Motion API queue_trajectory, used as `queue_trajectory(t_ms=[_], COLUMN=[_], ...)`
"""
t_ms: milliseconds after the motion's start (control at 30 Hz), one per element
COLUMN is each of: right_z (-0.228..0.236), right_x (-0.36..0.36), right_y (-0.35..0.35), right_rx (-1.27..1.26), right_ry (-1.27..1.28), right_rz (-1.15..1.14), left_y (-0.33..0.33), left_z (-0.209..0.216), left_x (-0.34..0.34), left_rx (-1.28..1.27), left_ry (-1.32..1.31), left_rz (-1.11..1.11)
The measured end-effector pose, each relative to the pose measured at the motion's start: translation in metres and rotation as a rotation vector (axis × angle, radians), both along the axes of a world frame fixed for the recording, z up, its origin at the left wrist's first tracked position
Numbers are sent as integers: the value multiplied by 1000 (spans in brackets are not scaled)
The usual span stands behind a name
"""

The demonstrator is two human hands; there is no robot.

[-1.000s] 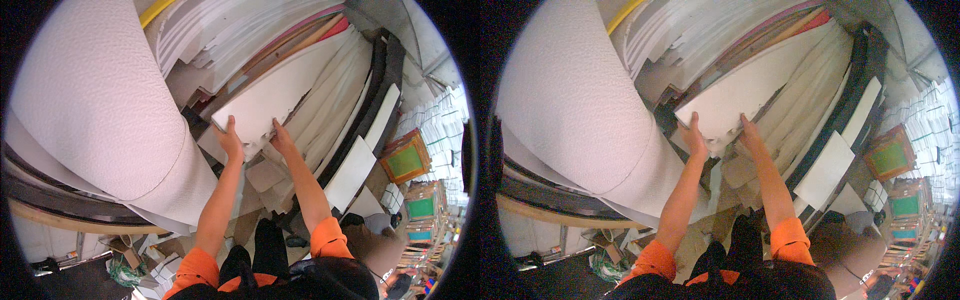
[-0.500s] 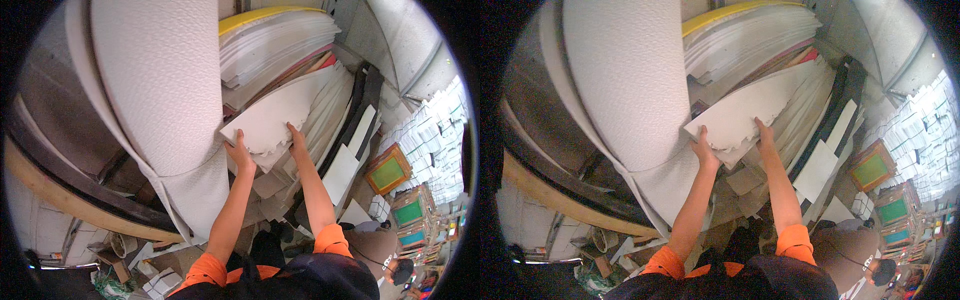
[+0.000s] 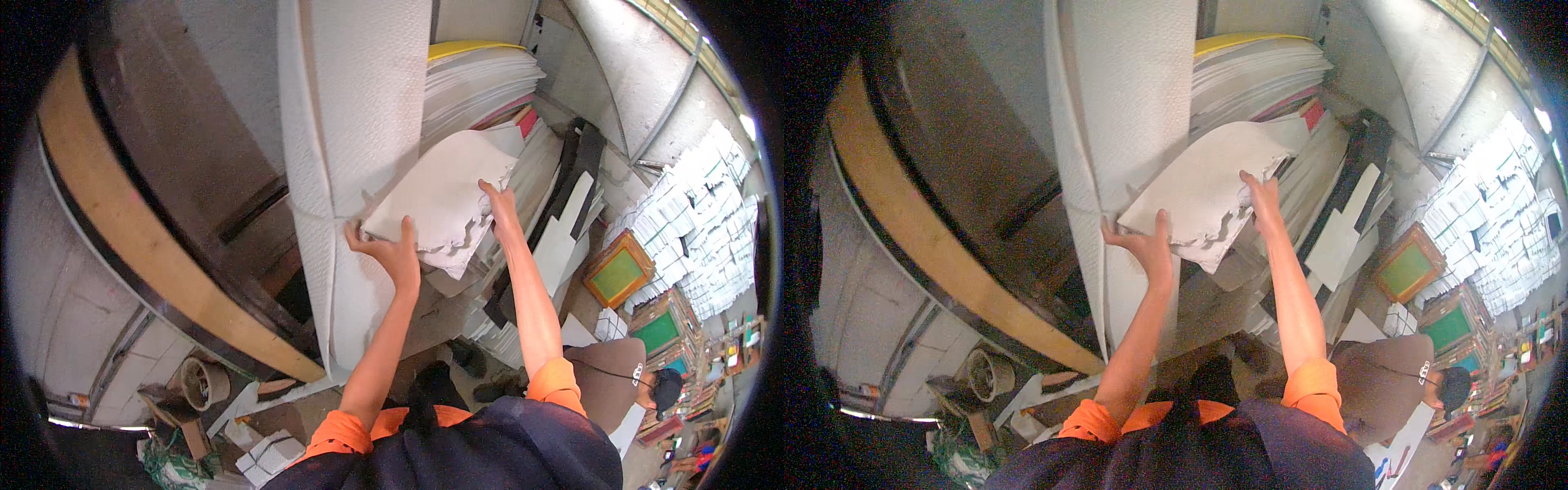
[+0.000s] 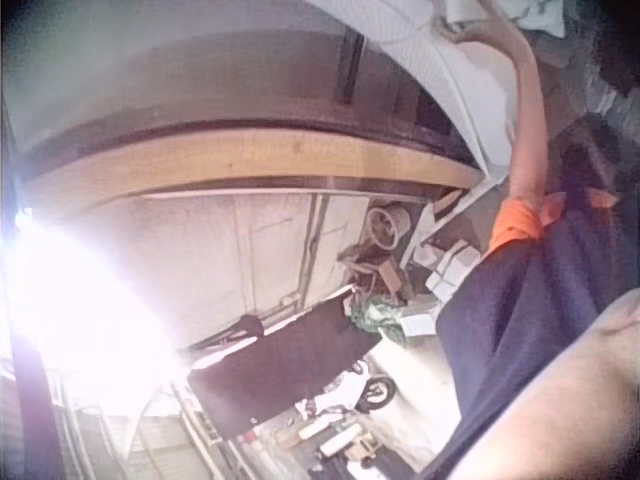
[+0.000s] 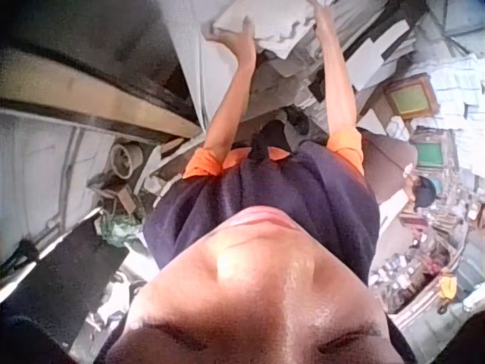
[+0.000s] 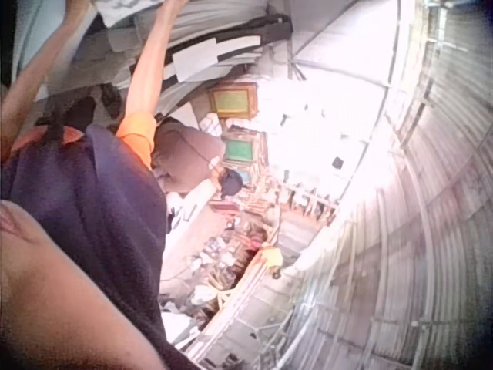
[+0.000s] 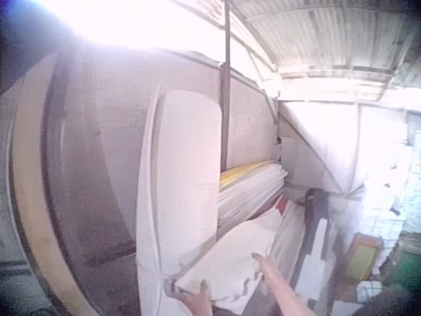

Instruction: The person stacks white rectangular boards on a table and secures them with a black strap. They then use a utility knife to cut the strap and place a blue sheet on top of the stack. The person also handles a large curved white board, placing it on the table.

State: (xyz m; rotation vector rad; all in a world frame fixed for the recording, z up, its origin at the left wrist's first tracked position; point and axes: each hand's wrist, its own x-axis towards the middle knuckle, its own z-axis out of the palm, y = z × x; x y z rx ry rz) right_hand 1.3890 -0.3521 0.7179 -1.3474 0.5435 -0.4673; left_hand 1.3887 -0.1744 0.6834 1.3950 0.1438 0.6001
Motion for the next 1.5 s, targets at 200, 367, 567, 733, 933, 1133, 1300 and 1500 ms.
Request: queue_trajectory(t_ms=[200, 367, 567, 733, 933, 1133, 1300, 1500], right_z=[-52, -57, -91, -137, -159, -92, -58, -44], right_x=[-20, -68, -130, -153, -158, -191, -217, -272], right_y=[48, 118, 160, 124, 150, 241, 295, 381], right_rx=[-111, -234, 286, 852, 881, 949, 897, 819], right_ry=[-124, -121, -90, -14, 27, 67, 61, 21], right_rz=[-115, -65, 39, 136, 291, 373, 405, 417], left_y=[93, 98, 136, 184, 267, 322, 305, 348], left_z=[19, 14, -3, 5, 4, 0, 13, -7], left_x=[-13, 10, -36, -106, -178, -252, -318, -350], left_rx=[1338, 1318, 1207, 1204, 1303, 1476, 1232, -3], left_ry=[-39, 525, 515, 556, 500, 352, 551, 270], left_rz=[-163, -536, -419, -404, -101, 220, 579, 1211])
